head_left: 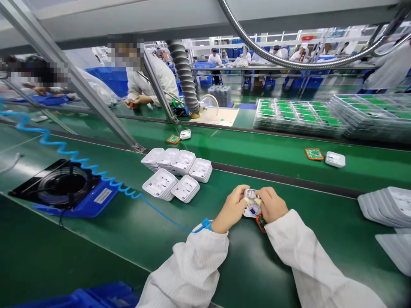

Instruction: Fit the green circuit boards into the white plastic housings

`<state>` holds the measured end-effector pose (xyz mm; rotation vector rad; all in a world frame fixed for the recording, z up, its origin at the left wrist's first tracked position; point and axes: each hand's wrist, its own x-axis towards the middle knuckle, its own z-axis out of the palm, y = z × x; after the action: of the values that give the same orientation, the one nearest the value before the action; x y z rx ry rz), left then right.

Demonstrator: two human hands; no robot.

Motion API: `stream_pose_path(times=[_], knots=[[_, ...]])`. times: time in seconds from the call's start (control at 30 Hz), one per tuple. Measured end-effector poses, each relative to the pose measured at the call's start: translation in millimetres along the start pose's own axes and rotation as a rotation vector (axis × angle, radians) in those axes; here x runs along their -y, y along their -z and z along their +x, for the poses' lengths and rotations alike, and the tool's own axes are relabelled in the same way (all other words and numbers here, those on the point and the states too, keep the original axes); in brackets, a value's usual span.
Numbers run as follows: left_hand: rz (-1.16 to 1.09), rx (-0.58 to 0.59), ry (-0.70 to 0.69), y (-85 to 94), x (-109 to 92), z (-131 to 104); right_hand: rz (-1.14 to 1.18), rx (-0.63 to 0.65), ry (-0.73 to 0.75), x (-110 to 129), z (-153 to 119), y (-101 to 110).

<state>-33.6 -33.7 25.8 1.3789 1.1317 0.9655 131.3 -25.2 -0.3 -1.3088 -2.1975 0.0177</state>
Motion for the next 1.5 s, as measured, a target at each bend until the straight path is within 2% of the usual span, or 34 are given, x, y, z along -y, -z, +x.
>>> stream_pose_path(times=[0.13,0.3,0.47,0.67,0.77,0.9,1.07,1.2,1.33,1.5], knots=[[-0.088,0.026,0.005,0.1,3,-1,-0.023,0.028,-0.017,2,2,4],[-0.008,0.039,0.016,2.5,7,-1,-0.033,0.061,-0.017,7,3,6],[0.110,-0.057,-0.024,2.3,5,-1,0.148,0.003,0.098,8,5,8],[0.166,-0.182,-0.053,-3.1,5,-2,0.285,0.011,-0.101,2,5,14],[0.151,-0.218,-0.014,-5.1,9,-1,0.243,0.001,-0.038,11,3,10],[0.148,-0.230,0.002,-6.7,11,-1,0.111,0.129,0.024,23,0,-5],[0.209,-0.193,0.039,-8.8,15,-1,-0.091,0.209,0.020,18,-7,-21],[0.218,-0.185,0.078,-9.6,22,0,-0.150,0.186,0.042,10,-11,-25],[0.223,-0.192,0.078,-8.9,24,1,-0.107,0.130,0.042,8,-10,-25],[0.215,-0.191,0.075,-8.4,23,0,-0.062,0.125,0.024,5,-9,-27]])
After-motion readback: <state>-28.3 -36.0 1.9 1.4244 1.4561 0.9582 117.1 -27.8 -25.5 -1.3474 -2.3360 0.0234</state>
